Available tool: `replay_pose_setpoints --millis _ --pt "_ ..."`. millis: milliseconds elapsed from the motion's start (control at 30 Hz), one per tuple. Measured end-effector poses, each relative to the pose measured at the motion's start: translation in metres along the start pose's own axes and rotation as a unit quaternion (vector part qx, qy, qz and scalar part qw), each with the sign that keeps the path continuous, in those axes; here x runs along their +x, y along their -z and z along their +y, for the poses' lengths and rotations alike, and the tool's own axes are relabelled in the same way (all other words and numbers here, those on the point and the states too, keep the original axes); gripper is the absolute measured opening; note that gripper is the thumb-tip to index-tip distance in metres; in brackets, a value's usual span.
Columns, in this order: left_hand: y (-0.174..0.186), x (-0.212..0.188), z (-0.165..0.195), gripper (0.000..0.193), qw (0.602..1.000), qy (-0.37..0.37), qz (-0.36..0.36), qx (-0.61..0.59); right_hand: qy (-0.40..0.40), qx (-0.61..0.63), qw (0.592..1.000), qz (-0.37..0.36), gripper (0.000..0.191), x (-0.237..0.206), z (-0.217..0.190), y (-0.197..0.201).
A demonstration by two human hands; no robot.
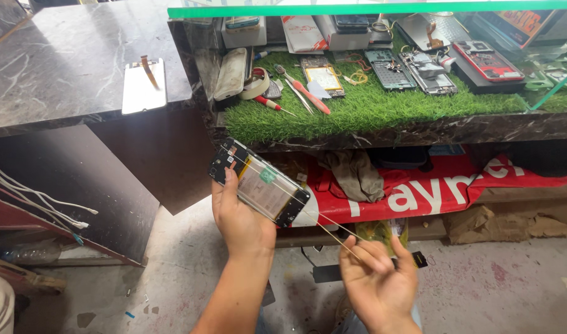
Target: The person applies adhesive from a tube onto a phone midframe, then presses a screen onto the frame and aligns it. They then work on the phone's internal battery area, wipe components with a tissue, and press the assembled phone closed by hand at the repair counter.
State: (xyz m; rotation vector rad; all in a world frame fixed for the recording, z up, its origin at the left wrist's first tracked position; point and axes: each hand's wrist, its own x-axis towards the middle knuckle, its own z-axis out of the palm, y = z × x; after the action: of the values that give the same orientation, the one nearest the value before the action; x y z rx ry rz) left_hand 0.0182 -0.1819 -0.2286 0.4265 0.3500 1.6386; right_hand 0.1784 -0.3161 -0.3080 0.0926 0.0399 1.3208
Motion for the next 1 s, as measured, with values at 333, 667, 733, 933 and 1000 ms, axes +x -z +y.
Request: replay_pose_setpoints --millis 333,667,733,933,1000 --pt "0.033 -0.042 0.02 0.019 0.832 -0.222 -0.366 0.352 -0.305 -0.178 0.933 -0.069 0.114 0.017 0.006 -0.032" --pt "0.038 -0.045 0.023 0.024 0.749 -0.214 -0.483 0.4 -0.292 -0.473 0.829 -0.068 0.085 0.018 -0.01 -0.062" --pt "0.038 -0.046 0.022 0.025 0.733 -0.222 -0.498 0.406 -0.304 -0.474 0.824 -0.07 0.081 0.022 -0.011 -0.065" --pt "0.048 -0.046 0.014 0.027 0.713 -0.21 -0.492 0.453 -0.225 -0.612 0.757 0.043 0.047 0.032 -0.014 -0.067" --pt "0.053 -0.046 0.011 0.027 0.711 -0.202 -0.488 0.465 -0.19 -0.644 0.741 0.028 0.04 0.032 -0.012 -0.068"
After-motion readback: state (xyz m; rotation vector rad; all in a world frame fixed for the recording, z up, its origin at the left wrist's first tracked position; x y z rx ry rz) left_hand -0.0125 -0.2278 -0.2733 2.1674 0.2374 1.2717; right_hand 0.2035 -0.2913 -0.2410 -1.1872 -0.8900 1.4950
